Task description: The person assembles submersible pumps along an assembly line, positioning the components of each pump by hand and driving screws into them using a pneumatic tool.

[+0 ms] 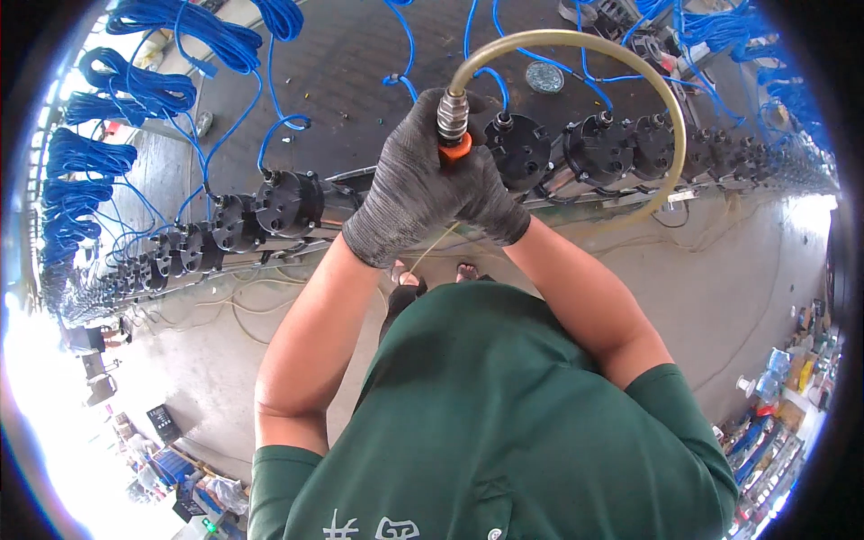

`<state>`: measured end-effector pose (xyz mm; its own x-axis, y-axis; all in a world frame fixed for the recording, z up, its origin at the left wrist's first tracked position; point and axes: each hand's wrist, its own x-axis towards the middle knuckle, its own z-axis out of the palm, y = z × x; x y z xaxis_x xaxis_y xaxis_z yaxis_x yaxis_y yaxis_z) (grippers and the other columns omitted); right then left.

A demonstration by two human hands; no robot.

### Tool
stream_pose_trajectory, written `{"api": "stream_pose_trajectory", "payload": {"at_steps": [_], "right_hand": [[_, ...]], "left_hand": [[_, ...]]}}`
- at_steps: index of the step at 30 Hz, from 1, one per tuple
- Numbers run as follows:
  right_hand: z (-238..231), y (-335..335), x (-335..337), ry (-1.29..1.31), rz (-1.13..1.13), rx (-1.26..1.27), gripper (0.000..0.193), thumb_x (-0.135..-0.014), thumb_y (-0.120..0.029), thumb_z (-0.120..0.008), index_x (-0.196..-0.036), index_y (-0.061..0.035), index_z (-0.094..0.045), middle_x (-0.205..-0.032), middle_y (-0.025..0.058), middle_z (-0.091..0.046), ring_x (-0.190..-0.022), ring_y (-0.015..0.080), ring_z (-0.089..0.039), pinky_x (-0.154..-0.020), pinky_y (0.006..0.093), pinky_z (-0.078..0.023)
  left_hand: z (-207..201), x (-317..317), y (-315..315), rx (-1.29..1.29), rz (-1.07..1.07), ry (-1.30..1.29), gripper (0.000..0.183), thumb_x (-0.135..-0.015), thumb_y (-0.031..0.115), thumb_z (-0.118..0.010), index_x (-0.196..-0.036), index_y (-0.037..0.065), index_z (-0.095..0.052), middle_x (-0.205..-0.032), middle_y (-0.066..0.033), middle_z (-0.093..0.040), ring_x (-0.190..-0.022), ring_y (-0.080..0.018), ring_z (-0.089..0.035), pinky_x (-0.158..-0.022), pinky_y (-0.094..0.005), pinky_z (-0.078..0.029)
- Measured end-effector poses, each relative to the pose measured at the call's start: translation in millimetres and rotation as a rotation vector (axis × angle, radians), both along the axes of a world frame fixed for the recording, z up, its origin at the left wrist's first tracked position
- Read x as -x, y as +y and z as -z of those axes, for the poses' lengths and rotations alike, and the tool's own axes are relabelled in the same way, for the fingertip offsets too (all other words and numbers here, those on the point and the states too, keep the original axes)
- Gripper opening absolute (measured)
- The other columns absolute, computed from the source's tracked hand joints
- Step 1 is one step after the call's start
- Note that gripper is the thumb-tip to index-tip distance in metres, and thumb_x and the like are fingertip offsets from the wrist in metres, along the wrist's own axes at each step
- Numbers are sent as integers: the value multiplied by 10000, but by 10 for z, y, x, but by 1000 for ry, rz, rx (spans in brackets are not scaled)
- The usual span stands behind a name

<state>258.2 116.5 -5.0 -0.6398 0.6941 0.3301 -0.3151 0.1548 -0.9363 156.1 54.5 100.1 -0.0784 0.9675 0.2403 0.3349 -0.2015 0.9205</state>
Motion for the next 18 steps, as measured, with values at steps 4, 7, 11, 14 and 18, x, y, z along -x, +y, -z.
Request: {"api": "stream_pose_trajectory", "payload": {"at_steps": [4, 7, 11, 14, 18], "right_hand": [[104, -32, 101, 525, -300, 493, 373, -1039, -304, -560, -1335, -78, -523, -1260, 62, -620, -1171, 185, -581, -1090, 358, -448], [88, -64, 99, 482, -252, 502, 354, -1067, -338, -511, -1307, -82, -559, -1241, 61, -628, -1176, 174, -578, -1101, 361, -441], [62, -77, 94, 574, -307, 528, 371, -1065, -324, -519, -1354, -91, -520, -1279, 64, -604, -1191, 175, -567, -1121, 351, -421], [49, -45, 37, 277, -162, 83, 384, -1066, -269, -519, -1404, -97, -459, -1344, 73, -563, -1223, 189, -548, -1137, 353, -403], [80, -44, 36, 282, -183, 380, 519, -967, -173, -661, -1421, -97, -422, -1369, 82, -540, -1256, 212, -533, -1134, 367, -409]], "left_hand": [[0, -26, -38, 42, 11, -85, 535, -803, -48, -697, -1307, 40, -541, -1081, -65, -660, -1008, -170, -628, -939, -336, -520], [-16, -5, -62, 26, -7, -43, 536, -799, -41, -704, -1306, 42, -549, -1085, -64, -660, -1010, -176, -630, -947, -341, -518], [17, -19, -79, -111, -57, -17, 434, -822, -21, -694, -1235, 60, -586, -931, -90, -651, -864, -182, -658, -839, -339, -552], [-15, -17, -92, -148, -66, 39, 430, -825, -15, -696, -1236, 56, -590, -940, -93, -658, -855, -174, -653, -834, -344, -554], [-4, 3, -100, -85, -45, -18, 418, -831, -6, -700, -1231, 50, -594, -952, -107, -673, -850, -190, -664, -829, -346, -557]]}}
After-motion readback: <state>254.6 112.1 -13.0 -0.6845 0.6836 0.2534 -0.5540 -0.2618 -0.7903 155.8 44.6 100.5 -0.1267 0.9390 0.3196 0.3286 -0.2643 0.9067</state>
